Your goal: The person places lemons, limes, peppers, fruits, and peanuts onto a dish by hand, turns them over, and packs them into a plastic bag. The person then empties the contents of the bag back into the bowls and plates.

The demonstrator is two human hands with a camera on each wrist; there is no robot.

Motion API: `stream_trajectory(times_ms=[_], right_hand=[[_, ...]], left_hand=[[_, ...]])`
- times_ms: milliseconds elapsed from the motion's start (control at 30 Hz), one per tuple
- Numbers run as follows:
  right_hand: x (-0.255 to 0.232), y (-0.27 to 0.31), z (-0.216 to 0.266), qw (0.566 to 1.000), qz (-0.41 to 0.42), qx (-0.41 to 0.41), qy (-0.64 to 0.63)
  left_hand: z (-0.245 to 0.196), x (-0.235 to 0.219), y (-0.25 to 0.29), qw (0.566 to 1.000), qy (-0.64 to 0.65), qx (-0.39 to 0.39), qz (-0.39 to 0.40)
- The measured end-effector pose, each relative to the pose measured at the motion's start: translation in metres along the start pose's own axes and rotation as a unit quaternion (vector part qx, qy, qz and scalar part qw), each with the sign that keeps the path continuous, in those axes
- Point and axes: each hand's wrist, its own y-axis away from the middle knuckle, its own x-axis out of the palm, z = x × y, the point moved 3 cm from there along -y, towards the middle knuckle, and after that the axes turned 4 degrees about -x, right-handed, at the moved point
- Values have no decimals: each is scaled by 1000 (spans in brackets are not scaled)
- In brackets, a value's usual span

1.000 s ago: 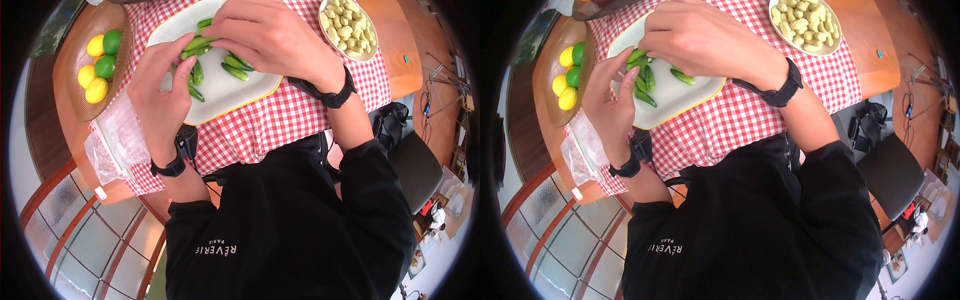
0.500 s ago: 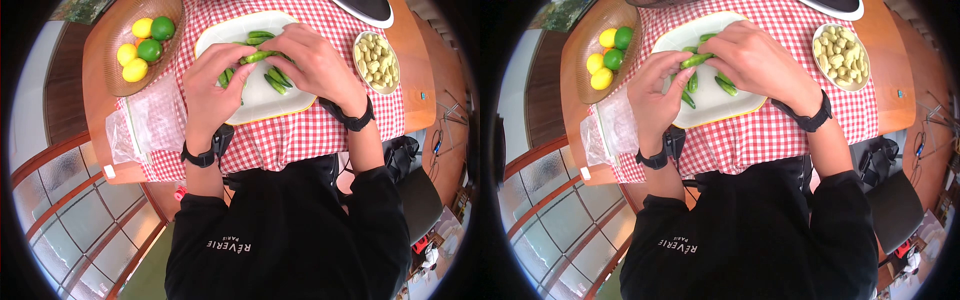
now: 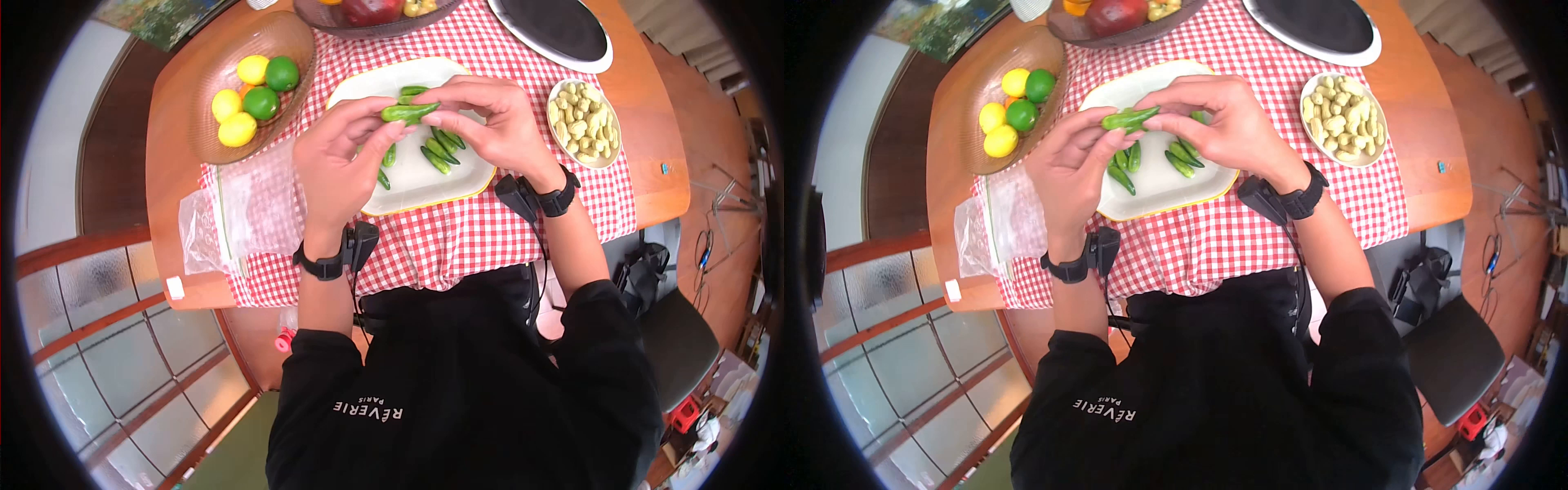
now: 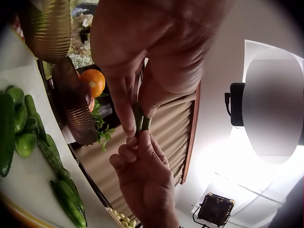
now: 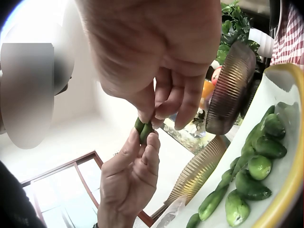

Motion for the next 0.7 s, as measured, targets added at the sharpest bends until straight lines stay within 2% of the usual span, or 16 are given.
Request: stream_trajectory(times_ms=[100, 133, 200, 233, 267, 333, 367, 400, 467, 600, 633, 667, 700], right_hand=[[-3, -1, -1, 992, 0, 88, -89], [-7, -2, 2, 991, 17, 94, -94], [-9, 1, -3, 972, 39, 127, -194], [-8, 1, -2, 972, 50, 121, -194], [-7, 3, -1, 970, 58, 125, -202], [-8, 3, 0, 967, 71, 131, -206], [-9, 3, 1, 968, 89, 134, -193], [-11, 2, 2, 968, 105, 139, -180], [-27, 1, 0, 974, 116, 136, -137], [-48, 1, -2, 975, 58, 106, -185], [-48, 3, -12, 976, 51, 129, -170], [-46, 1, -13, 975, 44, 153, -153], [-41, -1, -15, 981, 63, 180, -17]], left_hand=[[6, 4, -5, 1000, 29, -7, -8], [5, 7, -3, 999, 26, 5, -23], [-4, 7, 3, 998, -51, 37, -9], [-10, 8, 9, 998, -62, 1, 3], [-13, 8, 14, 998, -61, 8, -4], [-14, 10, 26, 998, -46, -40, -21], [-21, 10, 33, 994, -91, 5, -58], [-24, 10, 43, 994, -89, 10, -59], [-35, -2, 65, 940, -288, 84, -161], [-32, -39, 115, 876, -394, 126, -247], [-30, -51, 125, 877, -393, 127, -247], [-29, -60, 134, 849, -445, 128, -254], [-26, -65, 140, 820, -494, 128, -259]])
